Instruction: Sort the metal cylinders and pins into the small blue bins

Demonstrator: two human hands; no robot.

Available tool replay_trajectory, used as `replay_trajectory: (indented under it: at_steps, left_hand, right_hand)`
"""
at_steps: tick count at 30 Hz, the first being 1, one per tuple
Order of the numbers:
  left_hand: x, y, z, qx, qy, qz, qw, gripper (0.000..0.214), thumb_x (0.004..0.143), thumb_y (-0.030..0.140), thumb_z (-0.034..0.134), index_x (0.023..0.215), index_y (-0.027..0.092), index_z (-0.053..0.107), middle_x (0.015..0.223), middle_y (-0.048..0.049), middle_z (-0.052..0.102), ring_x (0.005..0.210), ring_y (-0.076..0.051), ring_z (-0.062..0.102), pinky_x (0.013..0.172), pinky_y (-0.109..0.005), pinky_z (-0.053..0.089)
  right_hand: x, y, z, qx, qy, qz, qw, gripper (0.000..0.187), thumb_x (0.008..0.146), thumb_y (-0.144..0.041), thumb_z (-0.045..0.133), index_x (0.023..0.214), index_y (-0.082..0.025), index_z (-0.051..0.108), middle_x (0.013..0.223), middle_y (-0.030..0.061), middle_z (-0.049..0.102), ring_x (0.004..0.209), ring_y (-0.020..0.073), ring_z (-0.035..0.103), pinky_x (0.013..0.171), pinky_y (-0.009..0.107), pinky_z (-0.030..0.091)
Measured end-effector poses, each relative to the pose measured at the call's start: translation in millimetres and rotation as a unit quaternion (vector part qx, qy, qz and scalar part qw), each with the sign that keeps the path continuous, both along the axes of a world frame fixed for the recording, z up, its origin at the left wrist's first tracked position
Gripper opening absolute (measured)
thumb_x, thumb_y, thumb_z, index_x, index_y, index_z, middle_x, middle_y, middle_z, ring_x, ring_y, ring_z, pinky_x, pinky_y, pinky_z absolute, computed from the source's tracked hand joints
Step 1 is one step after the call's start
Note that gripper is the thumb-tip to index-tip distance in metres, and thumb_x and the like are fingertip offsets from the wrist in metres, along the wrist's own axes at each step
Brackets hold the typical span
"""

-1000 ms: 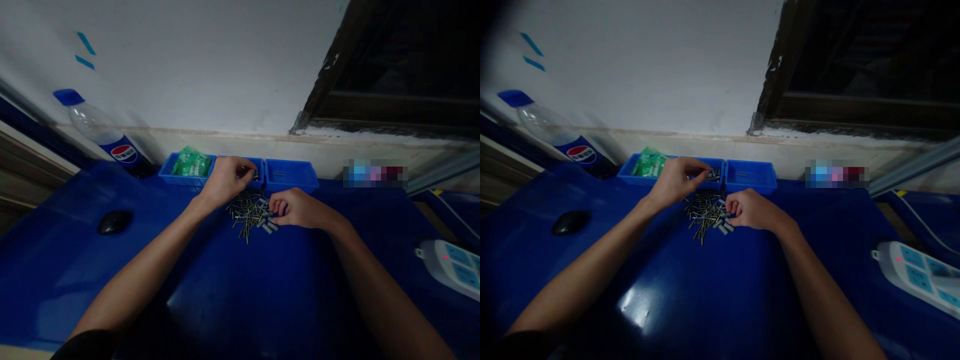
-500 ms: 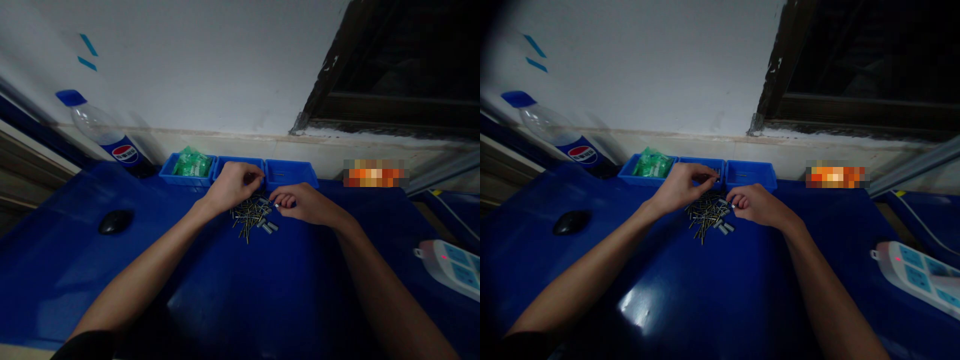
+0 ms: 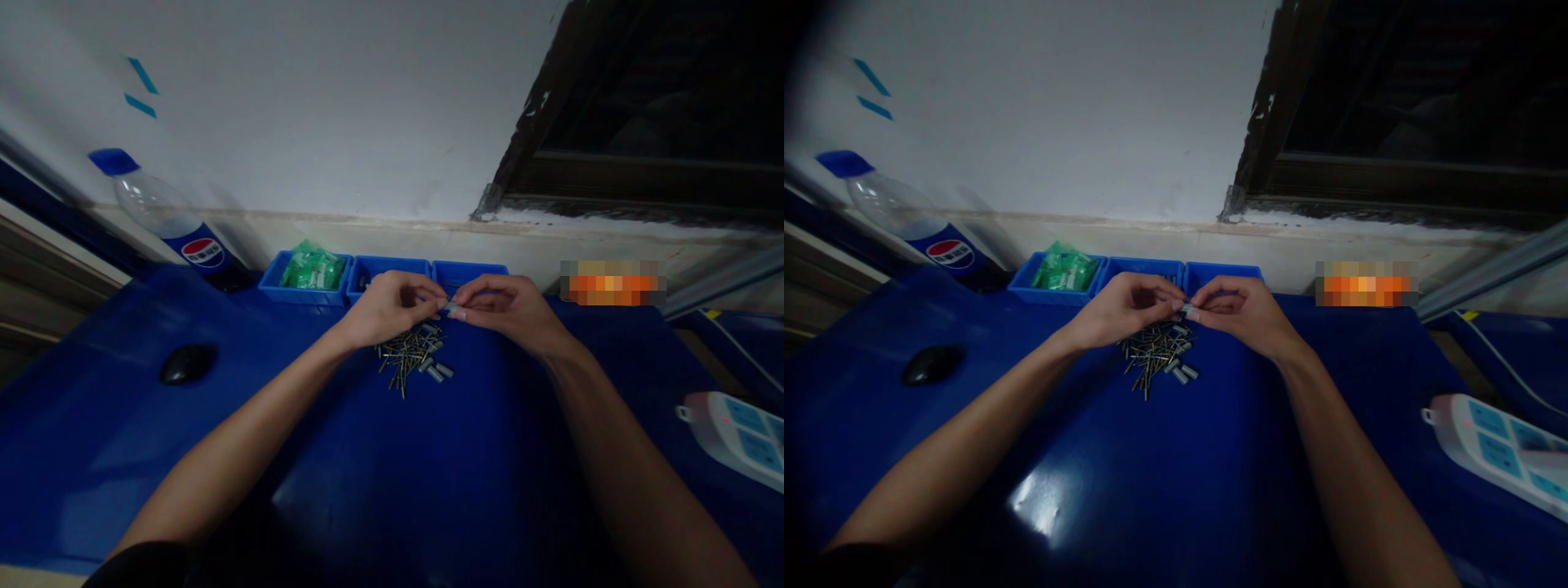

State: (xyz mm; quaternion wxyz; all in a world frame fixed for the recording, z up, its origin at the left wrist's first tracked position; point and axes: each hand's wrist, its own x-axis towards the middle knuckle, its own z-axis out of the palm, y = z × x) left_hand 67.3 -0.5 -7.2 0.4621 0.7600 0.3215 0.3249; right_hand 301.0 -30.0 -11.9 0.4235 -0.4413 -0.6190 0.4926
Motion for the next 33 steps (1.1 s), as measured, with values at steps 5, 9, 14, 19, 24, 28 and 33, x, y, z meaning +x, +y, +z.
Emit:
replay_trajectory:
  at_steps: [5,9,14,19,24,28,33]
  left_hand:
    - [1,0,-0.6,-0.056,-0.05,-0.005,0.997,0.019,0.083,0.025,0.075,0.098,0.014,0.079,0.087,-0.0088,0.081,0.08,-0.018,0.077,0.077,-0.029,0.063]
    - [-1,2,1.5,-0.03,-0.031,0.043,0.998,0.016,0.077,0.021,0.074,0.091,0.014,0.08,0.089,-0.0083,0.082,0.078,-0.017,0.077,0.075,-0.028,0.063]
    - [-9,9,0.8,0.036,0.01,0.139,0.99,0.018,0.079,0.025,0.073,0.092,0.013,0.081,0.087,-0.0089,0.082,0.074,-0.018,0.076,0.069,-0.027,0.061]
    - [-17,18,-7.2,0.106,0.057,0.215,0.969,0.022,0.083,0.023,0.067,0.096,0.013,0.081,0.095,-0.0103,0.083,0.081,-0.021,0.08,0.071,-0.028,0.062]
    - [-15,17,-10.3,0.129,0.071,0.203,0.968,0.023,0.085,0.022,0.063,0.097,0.012,0.081,0.096,-0.0114,0.082,0.081,-0.02,0.08,0.072,-0.028,0.063]
    - [-10,12,-10.0,0.156,0.07,0.176,0.97,0.022,0.085,0.021,0.063,0.096,0.013,0.081,0.094,-0.0094,0.083,0.079,-0.019,0.078,0.077,-0.03,0.063]
    - [-8,10,-10.9,0.169,0.064,0.158,0.971,0.021,0.086,0.021,0.064,0.096,0.014,0.081,0.094,-0.0087,0.083,0.078,-0.018,0.077,0.075,-0.03,0.062]
  right_hand:
    - [-4,2,-5.9,-0.013,0.014,0.008,1.0,0.032,0.065,-0.039,0.097,0.082,-0.022,0.076,0.09,0.0044,0.08,0.086,0.0236,0.078,0.087,0.041,0.064]
    - [-4,4,-11.8,-0.016,-0.039,0.001,0.999,0.034,0.068,-0.035,0.095,0.09,-0.023,0.071,0.09,0.0036,0.078,0.084,0.0228,0.078,0.084,0.041,0.063]
    - [-5,4,-16.4,0.044,-0.175,0.084,0.98,0.023,0.075,-0.032,0.087,0.091,-0.022,0.072,0.09,0.004,0.077,0.081,0.021,0.073,0.077,0.038,0.06]
    - [-7,4,-25.6,0.087,-0.276,0.155,0.944,0.012,0.08,-0.026,0.08,0.091,-0.022,0.077,0.092,0.0044,0.081,0.081,0.0206,0.072,0.077,0.036,0.057]
    - [-6,8,-39.7,0.107,-0.302,0.179,0.93,0.011,0.08,-0.018,0.074,0.09,-0.021,0.079,0.091,0.0042,0.081,0.079,0.0194,0.072,0.074,0.034,0.055]
    - [-7,9,-42.5,0.106,-0.313,0.181,0.926,0.013,0.079,-0.015,0.072,0.09,-0.02,0.079,0.088,0.0047,0.081,0.076,0.0189,0.071,0.073,0.033,0.055]
    - [-8,6,-38.8,0.081,-0.328,0.177,0.924,0.017,0.076,-0.014,0.072,0.09,-0.019,0.079,0.079,0.0027,0.077,0.072,0.0178,0.071,0.071,0.03,0.055]
